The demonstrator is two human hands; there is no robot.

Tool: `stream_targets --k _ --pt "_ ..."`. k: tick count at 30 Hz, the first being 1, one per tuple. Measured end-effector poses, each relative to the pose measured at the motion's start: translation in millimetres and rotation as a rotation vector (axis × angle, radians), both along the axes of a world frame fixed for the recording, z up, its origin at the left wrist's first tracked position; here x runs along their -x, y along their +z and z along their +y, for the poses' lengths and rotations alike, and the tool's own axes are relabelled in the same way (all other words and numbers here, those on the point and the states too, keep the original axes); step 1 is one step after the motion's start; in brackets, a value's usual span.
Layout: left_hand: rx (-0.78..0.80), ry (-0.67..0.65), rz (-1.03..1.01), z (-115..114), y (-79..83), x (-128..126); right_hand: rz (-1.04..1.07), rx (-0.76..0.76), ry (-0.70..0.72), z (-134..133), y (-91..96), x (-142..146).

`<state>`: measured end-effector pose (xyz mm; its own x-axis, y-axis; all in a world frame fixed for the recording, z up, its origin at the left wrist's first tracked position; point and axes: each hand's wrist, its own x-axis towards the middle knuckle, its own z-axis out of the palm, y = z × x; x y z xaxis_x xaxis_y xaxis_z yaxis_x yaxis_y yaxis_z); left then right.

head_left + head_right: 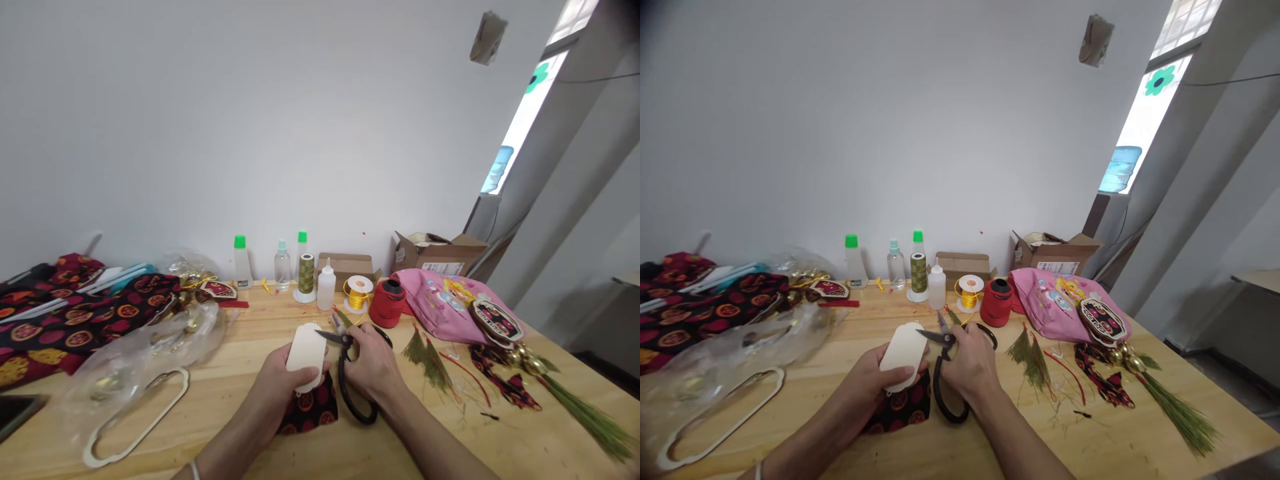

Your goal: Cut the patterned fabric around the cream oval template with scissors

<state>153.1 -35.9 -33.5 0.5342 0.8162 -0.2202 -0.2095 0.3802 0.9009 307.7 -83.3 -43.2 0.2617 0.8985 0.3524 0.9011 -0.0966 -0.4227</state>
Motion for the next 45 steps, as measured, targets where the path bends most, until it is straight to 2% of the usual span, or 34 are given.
stream_targets --k 6,15,19,23,29,34,38,41,45 --pt "-0.056 0.036 -0.064 4.0 0.2 2.0 0.005 0.0 0.089 -5.6 -3.3 7.9" --pt "0.015 0.037 0.007 3.6 -0.1 0.8 0.002 0.028 0.029 -1.8 0.2 2.8" --pt "-0.021 0.071 -0.029 4.8 -1.4 1.7 -0.002 0.023 0.09 -2.4 -2.1 3.7" --pt "-0.005 0.051 0.001 4.9 -2.3 3.2 0.012 0.027 0.042 -2.0 -2.2 4.0" --pt "-0.021 0.024 -0.016 5.1 -2.3 2.1 0.022 0.037 0.046 -1.2 -1.2 2.8" --pt "-0.026 0.062 -0.036 6.2 -2.2 1.9 0.013 0.043 0.069 -2.2 -1.5 4.3" --pt "-0.029 0.038 -0.024 6.5 -3.2 2.0 0.015 0.055 0.018 -2.6 -0.2 4.0" --pt "-0.03 0.063 -0.027 6.4 -4.1 2.9 -0.005 0.054 0.036 -2.5 0.3 3.6" --pt "-0.009 0.025 -0.008 5.1 -3.6 3.8 0.011 0.062 0.013 -1.6 0.0 2.8"
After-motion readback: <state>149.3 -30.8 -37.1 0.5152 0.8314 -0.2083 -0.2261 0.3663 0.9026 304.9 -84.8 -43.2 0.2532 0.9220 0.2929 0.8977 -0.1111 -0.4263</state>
